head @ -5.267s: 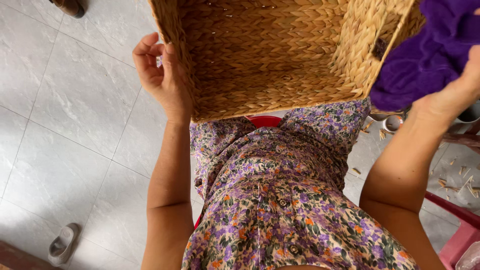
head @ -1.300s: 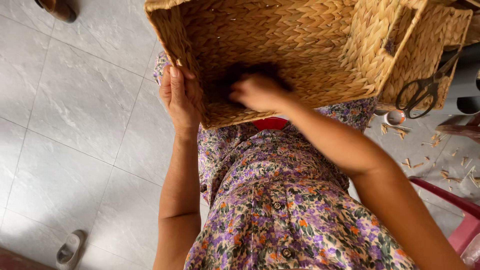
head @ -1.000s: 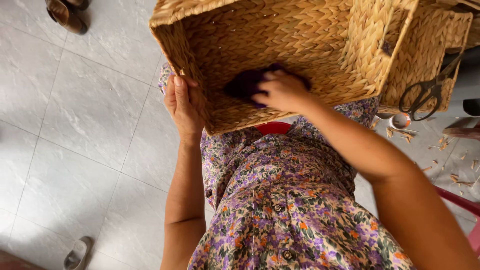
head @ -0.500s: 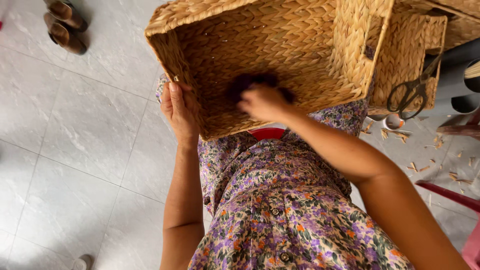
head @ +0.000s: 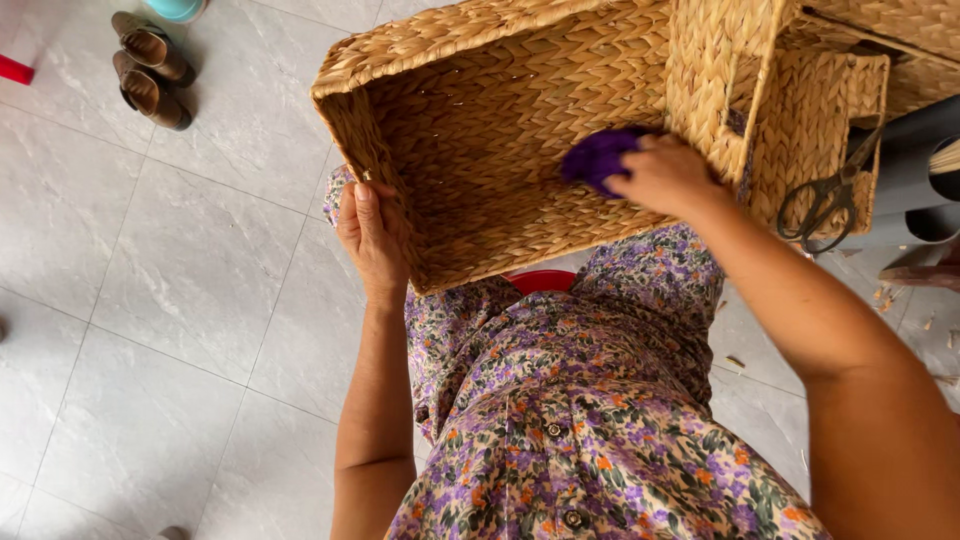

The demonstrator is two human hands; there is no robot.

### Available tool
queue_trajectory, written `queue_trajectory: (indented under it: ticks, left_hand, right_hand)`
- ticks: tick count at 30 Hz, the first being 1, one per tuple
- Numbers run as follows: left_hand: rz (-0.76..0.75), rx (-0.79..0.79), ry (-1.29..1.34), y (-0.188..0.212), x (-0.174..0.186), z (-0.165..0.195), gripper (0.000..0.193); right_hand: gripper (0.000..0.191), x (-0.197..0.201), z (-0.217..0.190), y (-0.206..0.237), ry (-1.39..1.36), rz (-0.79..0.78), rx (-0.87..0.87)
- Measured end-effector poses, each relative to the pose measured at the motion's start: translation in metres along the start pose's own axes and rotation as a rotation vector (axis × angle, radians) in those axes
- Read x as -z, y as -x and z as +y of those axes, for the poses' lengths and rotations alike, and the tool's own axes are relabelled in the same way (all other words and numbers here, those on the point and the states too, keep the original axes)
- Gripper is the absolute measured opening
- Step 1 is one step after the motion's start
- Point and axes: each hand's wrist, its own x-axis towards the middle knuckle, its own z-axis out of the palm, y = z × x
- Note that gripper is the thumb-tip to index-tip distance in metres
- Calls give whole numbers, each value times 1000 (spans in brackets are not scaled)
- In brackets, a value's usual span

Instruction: The person sits on the floor and wipes woven water-hyacinth storage baskets with a purple cloth, cleaning the outer sides and the interior of each basket. They occasionally use scissors to trim stray fibers from a basket rim and set finished baskets aside.

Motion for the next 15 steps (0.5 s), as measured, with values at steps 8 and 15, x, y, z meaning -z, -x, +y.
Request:
queue_trajectory:
  ticks: [8, 15]
  left_hand:
    - [31, -37, -54, -4, 0, -2, 36]
    - [56, -49, -71, -2, 3, 0, 35]
  right_hand:
    - [41, -42, -77, -15, -168, 265, 248]
    - [52, -41, -218, -3, -330, 263, 603]
